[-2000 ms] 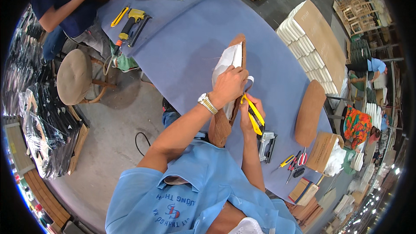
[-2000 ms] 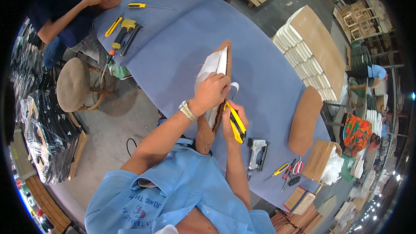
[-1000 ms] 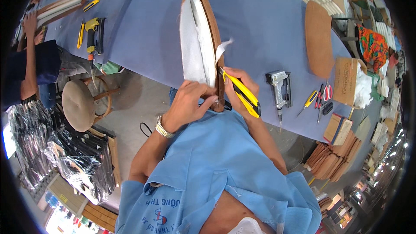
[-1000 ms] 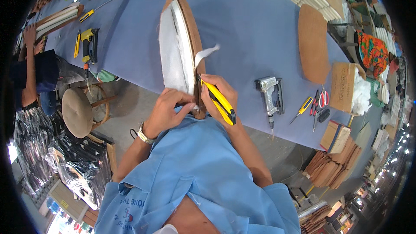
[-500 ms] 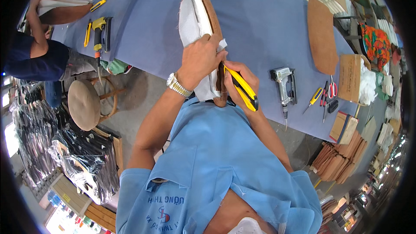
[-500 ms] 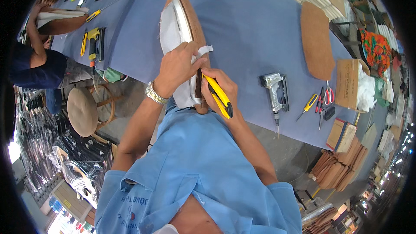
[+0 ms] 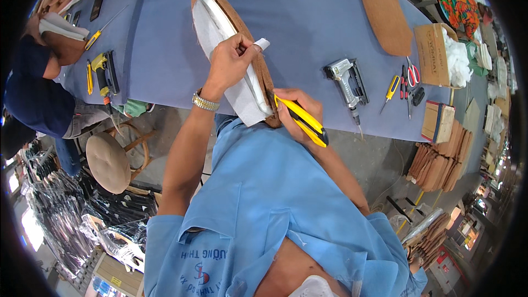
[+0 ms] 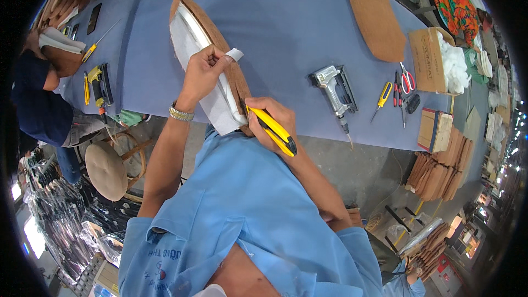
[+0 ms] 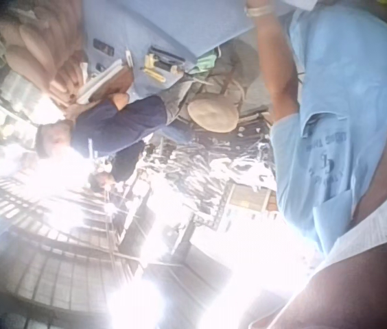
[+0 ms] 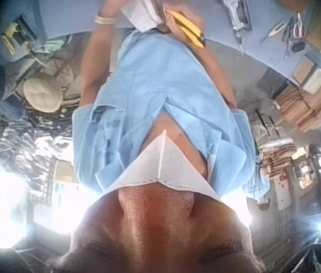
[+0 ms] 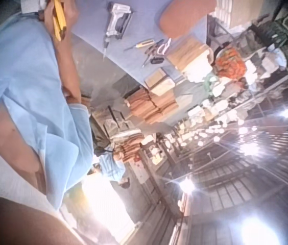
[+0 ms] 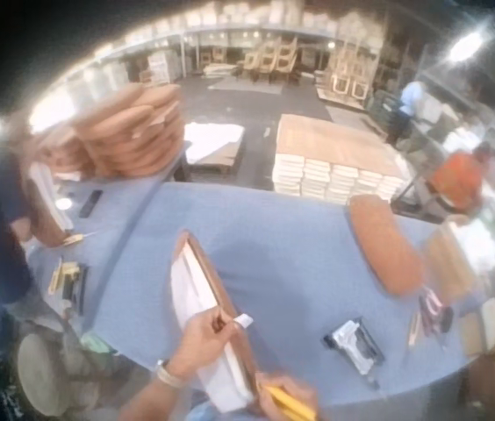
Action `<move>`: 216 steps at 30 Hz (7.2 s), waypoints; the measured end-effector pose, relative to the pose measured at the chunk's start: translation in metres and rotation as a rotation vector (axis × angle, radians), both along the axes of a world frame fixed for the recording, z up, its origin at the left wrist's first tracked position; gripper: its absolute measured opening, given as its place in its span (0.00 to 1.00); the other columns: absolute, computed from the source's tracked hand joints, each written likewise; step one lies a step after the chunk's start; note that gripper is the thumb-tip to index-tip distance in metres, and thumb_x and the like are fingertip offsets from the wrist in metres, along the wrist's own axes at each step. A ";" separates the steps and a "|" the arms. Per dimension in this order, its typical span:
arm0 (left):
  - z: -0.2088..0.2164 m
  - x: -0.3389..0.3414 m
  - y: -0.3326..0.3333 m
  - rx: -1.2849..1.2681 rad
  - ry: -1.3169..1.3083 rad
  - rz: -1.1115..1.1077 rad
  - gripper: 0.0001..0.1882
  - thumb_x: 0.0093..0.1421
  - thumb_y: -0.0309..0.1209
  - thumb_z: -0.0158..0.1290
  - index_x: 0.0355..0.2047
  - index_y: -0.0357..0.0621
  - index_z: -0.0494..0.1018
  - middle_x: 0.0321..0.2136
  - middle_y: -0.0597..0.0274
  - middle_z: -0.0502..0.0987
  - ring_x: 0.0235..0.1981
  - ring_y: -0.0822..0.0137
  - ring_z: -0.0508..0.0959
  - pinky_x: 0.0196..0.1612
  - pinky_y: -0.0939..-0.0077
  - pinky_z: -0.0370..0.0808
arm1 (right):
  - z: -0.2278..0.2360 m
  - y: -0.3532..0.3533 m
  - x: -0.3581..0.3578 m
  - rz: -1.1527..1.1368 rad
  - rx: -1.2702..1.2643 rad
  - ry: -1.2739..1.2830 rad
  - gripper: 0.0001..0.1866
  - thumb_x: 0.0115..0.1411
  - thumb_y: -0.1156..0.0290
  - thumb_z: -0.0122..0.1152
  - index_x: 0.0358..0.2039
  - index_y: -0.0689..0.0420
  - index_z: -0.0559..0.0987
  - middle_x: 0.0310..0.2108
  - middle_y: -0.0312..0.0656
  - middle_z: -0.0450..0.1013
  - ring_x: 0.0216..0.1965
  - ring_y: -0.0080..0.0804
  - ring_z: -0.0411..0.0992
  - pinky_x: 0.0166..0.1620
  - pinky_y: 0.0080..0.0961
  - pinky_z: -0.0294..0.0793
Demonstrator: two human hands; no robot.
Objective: The person staples a brown fabric cover onto a cushion using a staple gun, then trims excess fabric with a utility knife. The person folds and smooths the fabric edges before stapling and continues the process around the cushion perimeter.
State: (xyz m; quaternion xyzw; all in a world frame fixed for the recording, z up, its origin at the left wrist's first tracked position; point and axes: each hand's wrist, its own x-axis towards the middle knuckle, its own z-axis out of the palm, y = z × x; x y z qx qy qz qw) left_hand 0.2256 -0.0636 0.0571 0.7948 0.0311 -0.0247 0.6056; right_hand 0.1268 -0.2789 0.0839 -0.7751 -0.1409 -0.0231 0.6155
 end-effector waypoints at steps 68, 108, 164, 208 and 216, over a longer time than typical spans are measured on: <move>-0.003 -0.172 -0.004 -0.058 -0.216 0.354 0.06 0.64 0.27 0.62 0.41 0.40 0.83 0.37 0.59 0.83 0.31 0.68 0.83 0.34 0.73 0.80 | 0.001 0.032 0.042 0.416 0.077 0.274 0.24 0.76 0.60 0.53 0.66 0.61 0.73 0.61 0.44 0.74 0.62 0.30 0.70 0.63 0.31 0.69; -0.132 -0.621 0.070 -0.059 0.625 0.797 0.22 0.65 0.38 0.61 0.56 0.39 0.78 0.43 0.49 0.86 0.44 0.58 0.86 0.48 0.65 0.81 | -0.324 0.052 -0.186 0.296 -0.683 0.527 0.27 0.66 0.60 0.68 0.61 0.61 0.76 0.49 0.44 0.80 0.49 0.37 0.78 0.52 0.34 0.78; -0.052 -0.083 -0.044 -0.318 0.164 0.648 0.30 0.75 0.49 0.49 0.60 0.31 0.70 0.48 0.49 0.80 0.42 0.64 0.81 0.45 0.67 0.80 | 0.096 -0.010 0.217 0.728 -0.657 -0.380 0.37 0.48 0.60 0.80 0.59 0.55 0.77 0.51 0.48 0.80 0.54 0.52 0.77 0.56 0.44 0.76; -0.026 0.036 -0.033 -0.076 -0.222 0.294 0.39 0.72 0.48 0.50 0.70 0.29 0.53 0.67 0.38 0.60 0.68 0.50 0.58 0.70 0.56 0.55 | 0.136 -0.052 0.269 0.609 0.477 0.173 0.33 0.75 0.45 0.48 0.70 0.55 0.70 0.66 0.44 0.70 0.65 0.32 0.68 0.67 0.32 0.67; 0.082 0.038 -0.056 0.381 -0.587 0.454 0.39 0.79 0.52 0.29 0.77 0.36 0.39 0.78 0.38 0.38 0.79 0.42 0.33 0.78 0.50 0.34 | 0.133 0.052 0.235 0.811 0.769 0.347 0.40 0.77 0.37 0.30 0.74 0.55 0.62 0.71 0.46 0.63 0.70 0.37 0.63 0.73 0.36 0.62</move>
